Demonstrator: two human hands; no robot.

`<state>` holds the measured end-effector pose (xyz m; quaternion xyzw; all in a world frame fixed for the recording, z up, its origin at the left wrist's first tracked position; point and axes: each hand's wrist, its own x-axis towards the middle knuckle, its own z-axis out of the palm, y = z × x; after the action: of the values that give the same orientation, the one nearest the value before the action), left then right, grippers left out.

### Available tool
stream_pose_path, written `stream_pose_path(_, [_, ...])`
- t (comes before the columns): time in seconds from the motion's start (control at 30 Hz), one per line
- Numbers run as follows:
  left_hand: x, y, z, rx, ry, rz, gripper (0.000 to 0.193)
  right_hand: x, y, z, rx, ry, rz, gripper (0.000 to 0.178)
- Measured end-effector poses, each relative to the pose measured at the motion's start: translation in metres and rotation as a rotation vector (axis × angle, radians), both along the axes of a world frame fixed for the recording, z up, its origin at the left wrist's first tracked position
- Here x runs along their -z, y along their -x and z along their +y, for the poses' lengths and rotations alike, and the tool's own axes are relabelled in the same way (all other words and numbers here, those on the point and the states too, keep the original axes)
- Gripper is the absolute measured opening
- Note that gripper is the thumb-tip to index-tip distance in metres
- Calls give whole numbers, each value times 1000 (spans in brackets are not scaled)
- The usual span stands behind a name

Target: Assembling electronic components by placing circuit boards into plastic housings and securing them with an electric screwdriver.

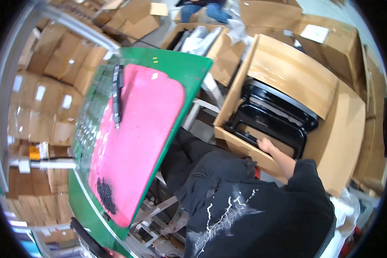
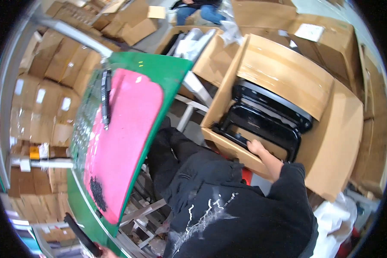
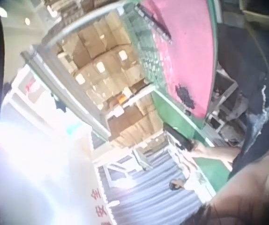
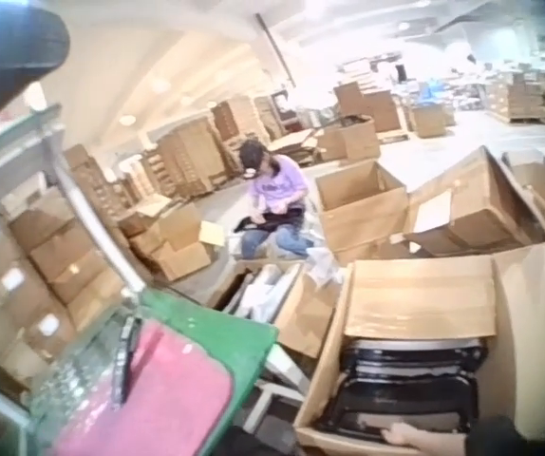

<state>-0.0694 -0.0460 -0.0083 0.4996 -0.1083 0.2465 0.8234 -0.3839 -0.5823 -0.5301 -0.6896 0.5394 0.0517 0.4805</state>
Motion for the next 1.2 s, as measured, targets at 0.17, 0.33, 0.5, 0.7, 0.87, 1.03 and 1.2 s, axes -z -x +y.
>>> stream_pose_path(0.17, [66, -83, 150, -198, 36, 114, 34, -62, -3, -5, -63, -27, 26, 62])
stream_pose_path(0.33, [82, -135, 186, -388, 280, 177, 41, -61, 6, -10, -141, 295, 0, 39])
stream_pose_path(0.5, [72, -122, 119, -466, 310, 222, 57, -136, 25, -10, 109, 335, -155, 40])
stream_pose_path(0.7, [36, -96, 74, -210, 68, 136, 43, -313, 21, -38, 37, 676, 46, 52])
stream_pose_path(0.87, [27, -95, 13, 128, -249, 77, 21, -392, -2, -64, -24, 1282, -274, 23])
stream_pose_path(1.03, [-4, -102, -87, 360, -615, -6, 19, -488, -92, -48, -433, 1494, -445, 11])
stream_pose_path(1.2, [-23, -116, -192, 525, -966, -160, 33, -529, -214, 18, -1302, 1274, -387, 22])
